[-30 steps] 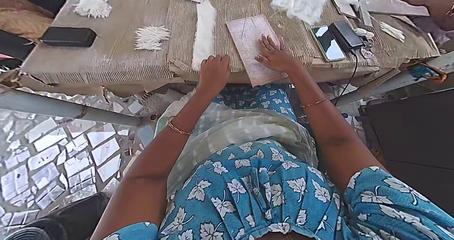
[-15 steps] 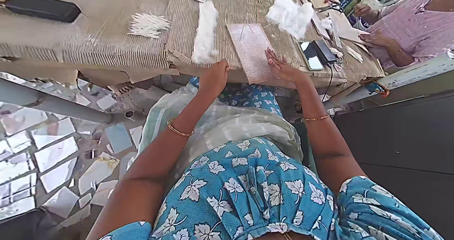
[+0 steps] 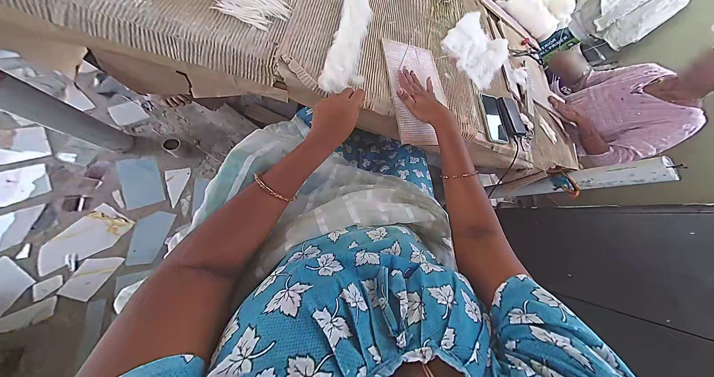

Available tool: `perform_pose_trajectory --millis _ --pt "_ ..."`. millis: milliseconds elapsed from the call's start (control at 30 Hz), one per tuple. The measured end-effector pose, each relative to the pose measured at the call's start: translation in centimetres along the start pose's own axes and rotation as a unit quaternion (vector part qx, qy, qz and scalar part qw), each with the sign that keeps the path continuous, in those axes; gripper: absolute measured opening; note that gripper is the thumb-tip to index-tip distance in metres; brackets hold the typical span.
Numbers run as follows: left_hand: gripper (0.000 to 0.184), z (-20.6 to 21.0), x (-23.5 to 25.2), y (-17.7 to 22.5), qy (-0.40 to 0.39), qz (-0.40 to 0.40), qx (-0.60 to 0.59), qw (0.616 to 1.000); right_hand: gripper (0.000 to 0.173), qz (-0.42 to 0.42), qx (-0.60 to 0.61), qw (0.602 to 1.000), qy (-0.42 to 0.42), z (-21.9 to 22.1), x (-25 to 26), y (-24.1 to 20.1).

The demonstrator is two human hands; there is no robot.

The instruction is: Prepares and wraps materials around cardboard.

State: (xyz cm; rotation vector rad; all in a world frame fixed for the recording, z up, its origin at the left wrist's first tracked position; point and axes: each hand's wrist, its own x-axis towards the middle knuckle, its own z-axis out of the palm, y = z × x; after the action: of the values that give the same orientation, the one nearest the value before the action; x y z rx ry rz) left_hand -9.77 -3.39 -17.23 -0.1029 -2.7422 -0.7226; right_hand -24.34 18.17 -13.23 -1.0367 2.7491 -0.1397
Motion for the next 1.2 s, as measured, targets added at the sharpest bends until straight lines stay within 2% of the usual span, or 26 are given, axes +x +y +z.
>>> perform_pose_trajectory --millis 133,300,400,533,633,800,1000,1200 --pt "0.032 -0.6 -0.6 1.3 -0.045 -0.003 0.013 0.999 0.076 0.008 -0.007 1.0 -0.012 0.2 -4.0 -0.2" --pt "0.04 -2.0 -1.9 4.7 -0.159 -0.038 0.011 0.986 0.074 0.009 -0.004 1.0 -0.03 0.4 -9.8 0.1" --pt "0.04 -2.7 -2.1 5.9 -0.188 -0.049 0.014 0.981 0.071 0.012 0.054 0.998 -0.03 -0.3 -11.7 0.7" --pt "0.039 -3.0 -0.9 6.1 -0.184 -0.077 0.033 0.979 0.074 0.02 0.087 0.996 0.011 -2.1 -9.7 1.8" --pt "0.036 -3.0 0.4 6.0 -0.19 -0.096 0.044 0.976 0.072 0.026 0.068 0.997 -0.01 -3.4 -5.9 1.6" --pt "0.037 -2.6 1.0 5.9 -0.195 -0.112 0.059 0.973 0.078 0.027 0.021 0.999 -0.03 -1.2 -1.8 1.0" --pt "0.04 -2.4 -0.2 6.4 -0.253 -0.114 0.029 0.96 0.082 0.021 -0.009 1.0 0.009 1.0 -5.6 0.5" --pt "0.039 -1.6 -0.6 6.8 -0.26 -0.064 -0.022 0.963 0.073 0.036 0.065 0.995 -0.06 -0.4 -12.0 0.0"
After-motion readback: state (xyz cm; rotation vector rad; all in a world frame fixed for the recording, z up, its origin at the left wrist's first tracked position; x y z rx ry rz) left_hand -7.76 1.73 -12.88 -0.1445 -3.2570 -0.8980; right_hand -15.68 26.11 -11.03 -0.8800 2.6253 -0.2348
